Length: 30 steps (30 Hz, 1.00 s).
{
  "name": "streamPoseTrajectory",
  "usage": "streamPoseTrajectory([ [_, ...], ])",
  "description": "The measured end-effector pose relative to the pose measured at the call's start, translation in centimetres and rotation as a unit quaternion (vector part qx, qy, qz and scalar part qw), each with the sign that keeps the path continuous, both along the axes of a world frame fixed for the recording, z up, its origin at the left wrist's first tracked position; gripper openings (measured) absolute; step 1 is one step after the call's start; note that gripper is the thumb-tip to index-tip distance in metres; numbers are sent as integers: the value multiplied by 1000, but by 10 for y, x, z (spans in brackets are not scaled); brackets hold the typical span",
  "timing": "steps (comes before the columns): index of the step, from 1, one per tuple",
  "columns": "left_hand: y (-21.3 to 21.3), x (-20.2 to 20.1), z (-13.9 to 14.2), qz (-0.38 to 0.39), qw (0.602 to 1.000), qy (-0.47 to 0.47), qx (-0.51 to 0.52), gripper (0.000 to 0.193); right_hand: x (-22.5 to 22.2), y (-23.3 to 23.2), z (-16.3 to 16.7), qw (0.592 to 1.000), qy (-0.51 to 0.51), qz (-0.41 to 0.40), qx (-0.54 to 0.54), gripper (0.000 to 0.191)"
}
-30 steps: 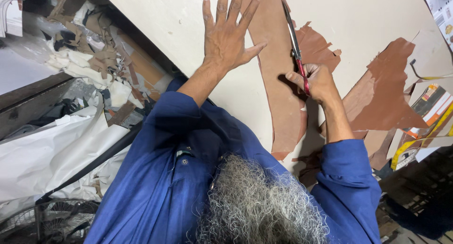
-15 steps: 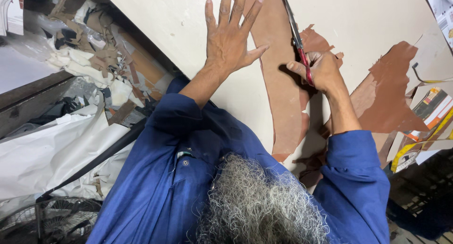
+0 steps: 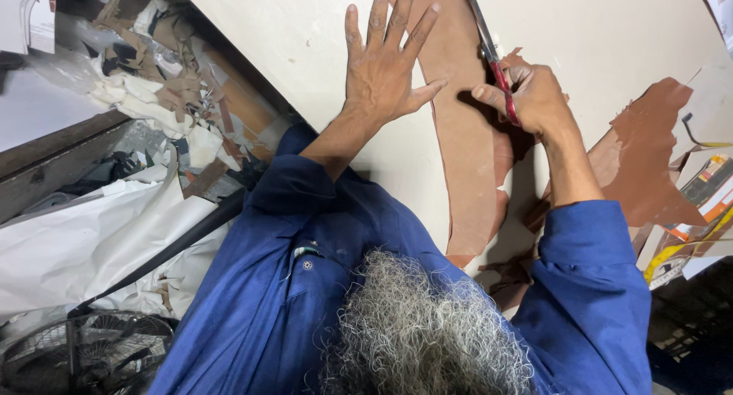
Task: The person uses red-handled scissors to cut a large sheet of brown leather on a white worktable. They repeatedly reposition and smooth the leather, then cut along marked lines to produce shaped pieces.
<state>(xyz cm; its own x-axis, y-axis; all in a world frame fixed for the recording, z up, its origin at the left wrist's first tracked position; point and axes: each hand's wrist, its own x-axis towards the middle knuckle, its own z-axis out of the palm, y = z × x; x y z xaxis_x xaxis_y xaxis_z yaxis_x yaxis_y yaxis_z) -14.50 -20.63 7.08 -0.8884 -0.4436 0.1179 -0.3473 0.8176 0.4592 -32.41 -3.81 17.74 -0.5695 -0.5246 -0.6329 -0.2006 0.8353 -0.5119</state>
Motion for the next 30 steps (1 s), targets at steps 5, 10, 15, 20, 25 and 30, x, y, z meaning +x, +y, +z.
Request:
streamPoseTrajectory([
  [5, 0, -1, 1, 6, 999, 29, -18, 108, -8, -15, -5, 1000, -15, 2, -11, 46],
  [10, -2, -1, 4, 6, 1000, 5, 9, 107, -9, -22, 0, 1000, -12, 9, 2, 47],
  [15, -6, 1, 10, 7, 1000, 28, 7, 106, -11, -35, 4, 999, -31, 11, 7, 45],
  [20, -9, -1, 13, 1, 999, -19, 30, 105, -16, -55, -1, 999, -37, 12, -10, 49],
  [25, -10, -2, 13, 6, 1000, 0, 23, 104, -14, -59, 3, 999, -32, 21, -6, 47],
  [30, -8, -1, 11, -4, 999, -25, 26, 103, -13, -63, 6, 999, -28, 21, -10, 44],
])
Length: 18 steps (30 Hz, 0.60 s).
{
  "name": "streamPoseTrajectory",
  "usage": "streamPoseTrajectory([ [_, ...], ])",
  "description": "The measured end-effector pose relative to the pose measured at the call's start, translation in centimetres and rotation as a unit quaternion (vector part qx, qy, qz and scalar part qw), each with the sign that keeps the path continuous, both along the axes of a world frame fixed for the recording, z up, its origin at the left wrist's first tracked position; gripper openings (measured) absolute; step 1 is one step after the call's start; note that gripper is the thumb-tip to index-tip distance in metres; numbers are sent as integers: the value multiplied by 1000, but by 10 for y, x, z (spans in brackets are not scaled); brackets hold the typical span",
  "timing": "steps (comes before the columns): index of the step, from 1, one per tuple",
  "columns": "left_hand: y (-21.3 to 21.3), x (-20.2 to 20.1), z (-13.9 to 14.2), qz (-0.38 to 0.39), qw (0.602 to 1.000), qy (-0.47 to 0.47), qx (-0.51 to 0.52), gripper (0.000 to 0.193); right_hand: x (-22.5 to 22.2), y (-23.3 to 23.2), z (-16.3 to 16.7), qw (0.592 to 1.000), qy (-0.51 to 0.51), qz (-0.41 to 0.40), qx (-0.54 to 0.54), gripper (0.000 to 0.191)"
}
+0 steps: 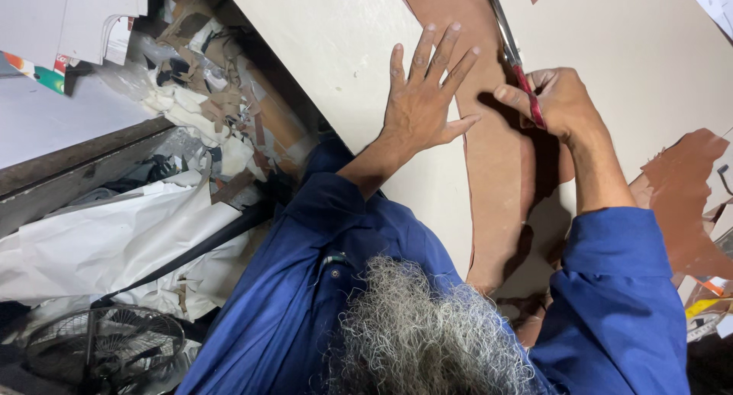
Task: The person uses red-handled scissors to cut a large sheet of brown leather on a white worktable. They repeatedly reposition and smooth the leather, then cut along marked lines to produce shaped pieces.
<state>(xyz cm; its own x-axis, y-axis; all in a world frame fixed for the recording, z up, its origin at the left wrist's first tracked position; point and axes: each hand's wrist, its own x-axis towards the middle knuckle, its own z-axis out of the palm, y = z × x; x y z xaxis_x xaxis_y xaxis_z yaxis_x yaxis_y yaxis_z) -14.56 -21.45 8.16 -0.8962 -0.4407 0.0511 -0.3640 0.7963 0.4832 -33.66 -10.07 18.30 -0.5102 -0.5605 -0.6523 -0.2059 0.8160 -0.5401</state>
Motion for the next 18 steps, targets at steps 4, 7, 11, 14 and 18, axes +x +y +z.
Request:
streamPoseTrajectory([
  [4, 2, 0, 1, 5, 1000, 13, -20, 101, -3, -12, -2, 1000, 8, -8, 3, 47],
  [7, 0, 0, 7, 7, 1000, 9, -15, 101, -3, -20, -1, 1000, 1, -8, 9, 50],
  [11, -5, -1, 20, 11, 1000, -1, 2, 101, -5, -24, 6, 1000, 8, -12, 14, 47],
  [14, -7, -1, 28, 18, 1000, 17, -6, 100, -7, -28, 11, 1000, 12, 16, 5, 52],
  [18, -7, 1, 34, 11, 1000, -5, -5, 99, -10, -42, 15, 994, 91, 53, 31, 54],
])
